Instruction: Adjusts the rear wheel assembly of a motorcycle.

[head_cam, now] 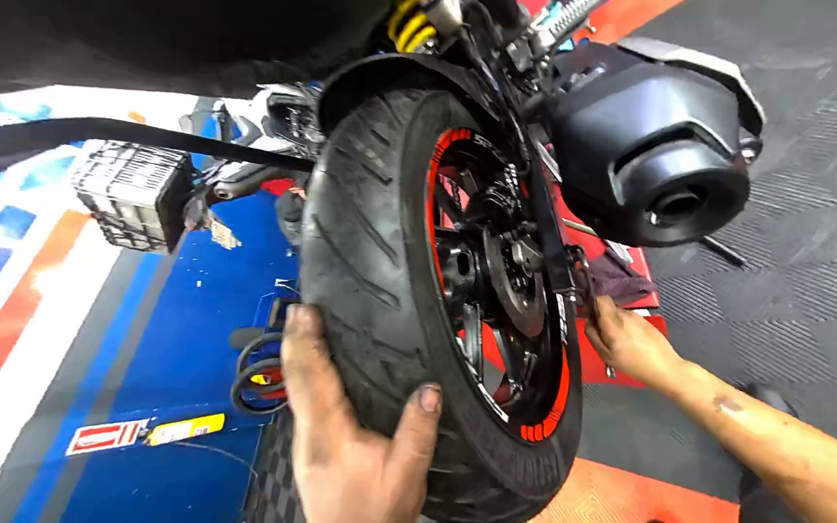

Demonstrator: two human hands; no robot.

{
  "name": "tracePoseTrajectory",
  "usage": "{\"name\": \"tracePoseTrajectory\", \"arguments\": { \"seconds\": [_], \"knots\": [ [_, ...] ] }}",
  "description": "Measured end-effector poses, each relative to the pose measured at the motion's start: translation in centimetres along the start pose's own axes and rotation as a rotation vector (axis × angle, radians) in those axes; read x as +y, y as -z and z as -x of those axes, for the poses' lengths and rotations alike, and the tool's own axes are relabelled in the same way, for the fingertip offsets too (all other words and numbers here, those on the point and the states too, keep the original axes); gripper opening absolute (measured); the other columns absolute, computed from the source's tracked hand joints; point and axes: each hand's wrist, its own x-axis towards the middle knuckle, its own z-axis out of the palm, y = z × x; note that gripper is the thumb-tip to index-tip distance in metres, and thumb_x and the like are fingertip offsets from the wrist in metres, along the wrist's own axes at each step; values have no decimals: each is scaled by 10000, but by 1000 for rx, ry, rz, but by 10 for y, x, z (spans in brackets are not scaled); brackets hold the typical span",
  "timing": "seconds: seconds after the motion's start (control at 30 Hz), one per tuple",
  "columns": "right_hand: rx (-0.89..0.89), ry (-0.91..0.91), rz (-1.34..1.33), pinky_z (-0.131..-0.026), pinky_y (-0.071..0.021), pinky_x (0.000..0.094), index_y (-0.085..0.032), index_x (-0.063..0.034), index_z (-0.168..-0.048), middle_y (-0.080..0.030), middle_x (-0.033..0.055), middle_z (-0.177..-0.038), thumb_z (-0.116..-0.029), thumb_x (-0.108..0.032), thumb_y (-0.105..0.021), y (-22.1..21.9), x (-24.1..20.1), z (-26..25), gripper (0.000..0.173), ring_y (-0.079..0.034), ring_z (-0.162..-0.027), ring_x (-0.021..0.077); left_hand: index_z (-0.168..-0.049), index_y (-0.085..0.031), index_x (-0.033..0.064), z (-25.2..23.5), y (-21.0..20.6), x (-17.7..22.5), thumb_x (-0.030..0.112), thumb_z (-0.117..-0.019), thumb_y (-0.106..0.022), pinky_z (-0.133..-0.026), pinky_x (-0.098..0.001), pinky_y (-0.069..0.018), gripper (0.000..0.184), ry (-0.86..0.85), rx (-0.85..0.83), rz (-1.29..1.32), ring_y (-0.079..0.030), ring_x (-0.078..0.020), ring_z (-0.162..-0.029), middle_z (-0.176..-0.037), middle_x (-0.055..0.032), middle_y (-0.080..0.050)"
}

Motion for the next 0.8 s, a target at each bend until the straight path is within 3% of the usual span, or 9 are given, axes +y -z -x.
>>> {"name": "tracePoseTrajectory", "arguments": {
  "seconds": [0.1, 0.17, 0.23, 0.3, 0.4, 0.47, 0.6, 0.7, 0.8],
  "knots": [
    [-3, -53, 55, -566, -560, 562, -547, -57, -1190, -645, 107, -721, -899, -228, -593, 5, -6, 14, 340, -694, -655, 350, -1614, -264, 50, 2, -1, -7, 815, -786, -596, -1186, -478, -402, 1175, -4, 23, -56, -389, -263, -1484, -1634, -200, -332],
    [-112, -155, -32, -577, -552, 578, -543, -121, -1245, -654, 97, -752, -898, -277, -567, 21, -11, 23, 381, -688, -672, 336, -1611, -295, 80, 2, -2, -10, 831, -773, -589, -1186, -498, -407, 1163, -10, 37, -79, -383, -276, -1492, -1641, -183, -331],
    [-240, -309, -370, -501, -511, 511, -557, -205, -1297, -631, 71, -764, -888, -291, -559, 52, -35, 29, 418, -608, -568, 259, -1613, -307, 92, 2, -2, -8, 848, -770, -580, -1168, -504, -426, 1165, 1, 42, -99, -396, -275, -1485, -1640, -182, -335],
    [-311, -476, -815, -385, -435, 402, -560, -202, -1266, -525, 31, -652, -857, -245, -593, 78, -58, 31, 413, -471, -424, 179, -1602, -335, 84, 3, -2, -6, 840, -771, -578, -1171, -493, -431, 1150, 4, 40, -109, -384, -271, -1494, -1644, -177, -331],
    [-305, -552, -1051, -380, -401, 362, -529, -181, -1219, -463, 1, -609, -841, -178, -587, 87, -66, 40, 382, -425, -408, 147, -1596, -351, 79, 3, -1, -4, 853, -775, -556, -1165, -488, -434, 1147, 3, 31, -123, -378, -273, -1498, -1646, -181, -327],
    [-271, -487, -939, -428, -469, 408, -500, -154, -1264, -538, 29, -675, -889, -175, -557, 81, -65, 55, 380, -510, -463, 181, -1591, -357, 77, 3, 0, -4, 848, -779, -558, -1168, -495, -429, 1138, 1, 37, -123, -381, -281, -1495, -1639, -186, -336],
    [-79, -278, -434, -590, -581, 495, -552, -131, -1273, -673, 62, -849, -998, -287, -514, 17, -23, 68, 318, -672, -662, 235, -1613, -308, 109, 5, 7, 0, 850, -781, -535, -1177, -529, -390, 1137, 30, -2, -167, -376, -294, -1494, -1641, -170, -338],
    [44, -142, -105, -621, -590, 547, -582, -69, -1225, -692, 117, -805, -1031, -268, -488, 9, 6, 43, 294, -713, -705, 321, -1620, -259, 65, 4, 8, 5, 815, -796, -541, -1207, -512, -350, 1150, 21, -48, -147, -321, -301, -1525, -1662, -204, -274],
    [-81, -151, 31, -690, -584, 580, -577, -76, -1230, -704, 155, -875, -1044, -283, -498, 18, 15, 5, 289, -723, -798, 377, -1614, -229, 6, 4, 8, 7, 810, -818, -528, -1202, -474, -359, 1170, 0, -47, -128, -337, -299, -1514, -1648, -255, -265]
  ]
}}
